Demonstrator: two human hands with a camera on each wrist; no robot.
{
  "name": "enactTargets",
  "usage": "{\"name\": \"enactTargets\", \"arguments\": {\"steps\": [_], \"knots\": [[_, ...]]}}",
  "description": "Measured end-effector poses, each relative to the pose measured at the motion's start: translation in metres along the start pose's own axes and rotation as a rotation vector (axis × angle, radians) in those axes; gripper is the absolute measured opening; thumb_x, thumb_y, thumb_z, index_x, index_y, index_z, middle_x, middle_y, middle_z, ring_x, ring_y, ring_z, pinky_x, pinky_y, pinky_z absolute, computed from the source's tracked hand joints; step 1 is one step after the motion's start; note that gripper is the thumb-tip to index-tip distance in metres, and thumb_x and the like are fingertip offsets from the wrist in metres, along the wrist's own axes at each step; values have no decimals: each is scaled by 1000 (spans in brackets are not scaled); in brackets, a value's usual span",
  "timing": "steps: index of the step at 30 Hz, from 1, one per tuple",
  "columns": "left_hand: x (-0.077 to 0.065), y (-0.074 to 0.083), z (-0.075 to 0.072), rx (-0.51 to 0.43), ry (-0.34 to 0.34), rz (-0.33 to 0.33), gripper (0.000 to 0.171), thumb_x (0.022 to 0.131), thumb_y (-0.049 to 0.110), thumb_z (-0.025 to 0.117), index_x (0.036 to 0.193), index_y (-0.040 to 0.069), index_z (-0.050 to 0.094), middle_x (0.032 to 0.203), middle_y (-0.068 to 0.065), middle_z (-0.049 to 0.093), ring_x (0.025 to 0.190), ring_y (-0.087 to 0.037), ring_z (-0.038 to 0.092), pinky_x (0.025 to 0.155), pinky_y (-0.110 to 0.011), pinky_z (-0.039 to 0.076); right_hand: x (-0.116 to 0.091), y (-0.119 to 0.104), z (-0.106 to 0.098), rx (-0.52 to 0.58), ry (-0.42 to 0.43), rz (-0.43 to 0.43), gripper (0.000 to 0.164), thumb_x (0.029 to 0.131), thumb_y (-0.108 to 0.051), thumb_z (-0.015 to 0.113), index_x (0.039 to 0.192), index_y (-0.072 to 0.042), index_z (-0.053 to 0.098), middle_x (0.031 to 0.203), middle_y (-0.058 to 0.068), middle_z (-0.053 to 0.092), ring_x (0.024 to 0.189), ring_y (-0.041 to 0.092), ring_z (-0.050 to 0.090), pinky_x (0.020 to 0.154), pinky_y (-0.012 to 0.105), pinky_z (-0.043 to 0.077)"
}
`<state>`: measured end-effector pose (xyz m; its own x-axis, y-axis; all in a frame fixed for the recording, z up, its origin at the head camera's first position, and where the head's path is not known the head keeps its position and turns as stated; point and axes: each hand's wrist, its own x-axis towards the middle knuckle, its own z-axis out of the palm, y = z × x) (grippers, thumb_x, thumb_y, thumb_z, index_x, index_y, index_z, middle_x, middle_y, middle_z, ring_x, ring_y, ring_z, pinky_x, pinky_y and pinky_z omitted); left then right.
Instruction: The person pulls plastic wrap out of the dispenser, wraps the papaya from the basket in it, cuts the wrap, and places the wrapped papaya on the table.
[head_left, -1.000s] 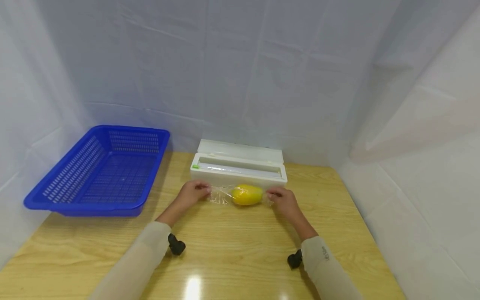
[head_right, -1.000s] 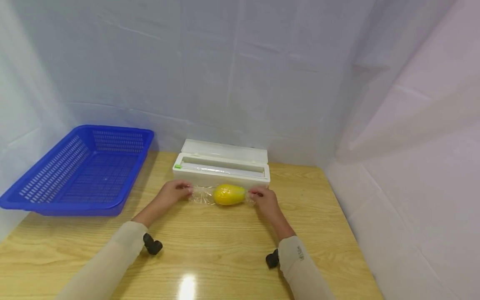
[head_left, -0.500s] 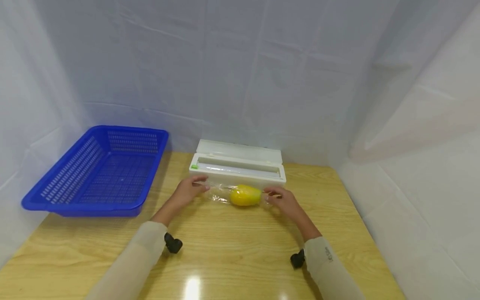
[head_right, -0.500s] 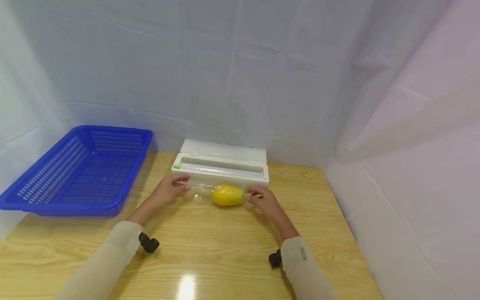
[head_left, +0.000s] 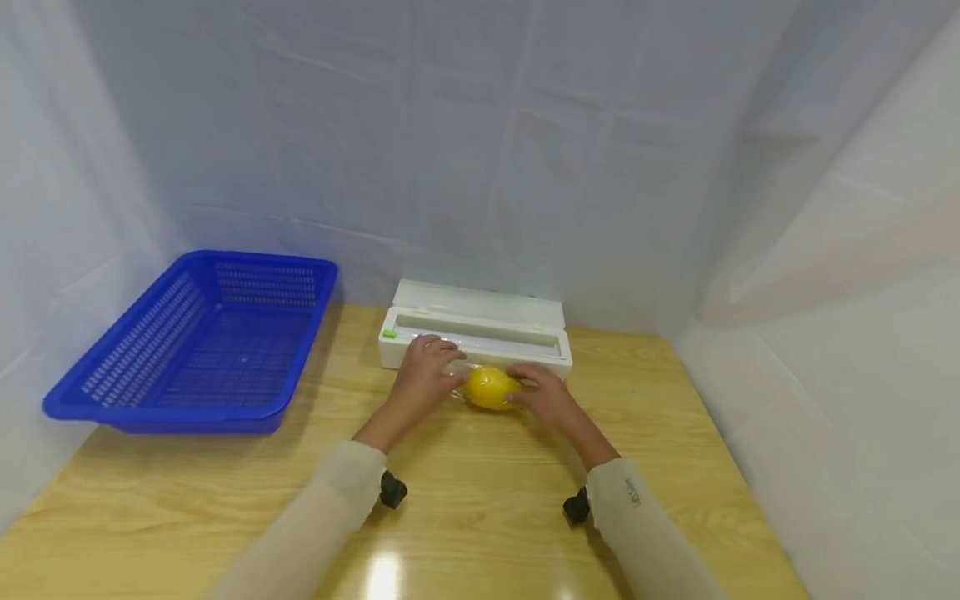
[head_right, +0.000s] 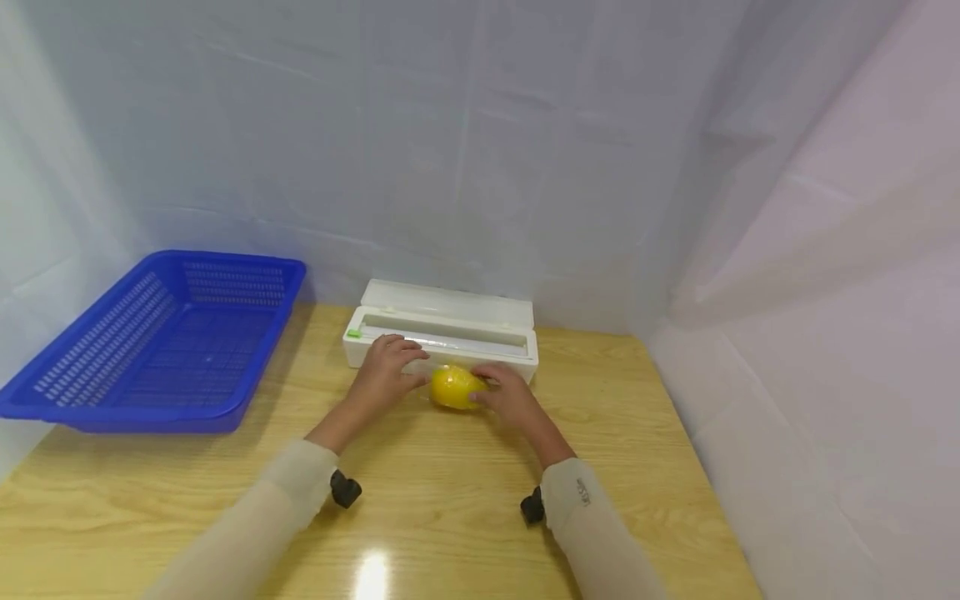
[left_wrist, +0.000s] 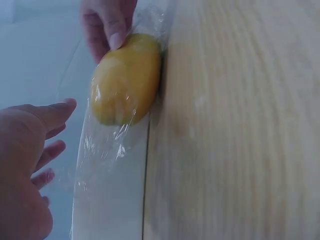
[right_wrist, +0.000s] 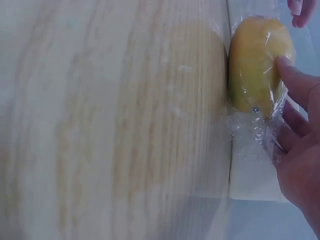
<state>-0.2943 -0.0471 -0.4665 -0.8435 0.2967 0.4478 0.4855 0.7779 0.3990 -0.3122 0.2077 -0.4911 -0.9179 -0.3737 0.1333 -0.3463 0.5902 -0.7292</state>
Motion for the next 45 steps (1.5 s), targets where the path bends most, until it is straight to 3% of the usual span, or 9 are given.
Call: {"name": "enactTargets", "arguments": {"steps": [4,7,15,19,24,29,37,45], "knots": [[-8,8,9,46,18,111,30,86,28,81,110,11,76,118,-8,72,123,-34,55,119,-59,27,-3,-1,2,-14,19,-25,41,89,-19,77,128,-8,68,134,11,62,126,31,56,109,50,45],[-15,12,14,34,6,131,31,87,29,80,110,10,75,117,-8,72,118,-32,57,117,-55,32,-7,-3,5,-14,19,-36,40,89,-22,78,126,-8,69,128,10,64,121,29,58,106,48,47],[-27,19,18,-96,-55,9,31,91,29,76,114,9,74,119,-9,71,114,-29,55,105,-48,42,-28,-23,18,30,62,32,45,89,-29,78,127,-8,67,117,8,63,110,26,62,99,44,54],[-33,19,17,-201,-98,-64,33,92,29,74,119,8,72,124,-10,66,119,-30,55,109,-49,42,-39,-33,25,39,104,41,43,90,-26,77,128,-7,67,118,10,62,106,26,62,94,43,56],[-38,18,16,-303,-174,-98,36,96,25,70,129,11,68,129,-10,62,123,-30,56,108,-47,46,-50,-40,34,-31,128,22,45,90,-25,77,131,-9,67,118,10,59,100,20,60,86,34,56],[-42,15,15,-309,-198,-19,36,98,18,66,133,10,66,131,-11,59,125,-30,53,108,-47,46,-59,-48,40,-136,140,-64,48,91,-24,76,134,-8,65,114,11,55,87,14,49,71,24,46],[-43,10,13,-237,-109,209,32,95,10,68,127,7,70,121,-15,62,116,-33,58,99,-48,51,-66,-54,44,-223,157,-95,43,92,-23,75,132,-9,67,111,11,55,85,13,47,69,23,44],[-45,6,8,-256,-123,217,30,95,7,68,125,7,71,127,-13,65,121,-31,61,104,-44,51,-71,-51,41,-129,100,-70,40,100,-26,66,135,-8,64,117,10,56,96,18,61,83,33,57]]}}
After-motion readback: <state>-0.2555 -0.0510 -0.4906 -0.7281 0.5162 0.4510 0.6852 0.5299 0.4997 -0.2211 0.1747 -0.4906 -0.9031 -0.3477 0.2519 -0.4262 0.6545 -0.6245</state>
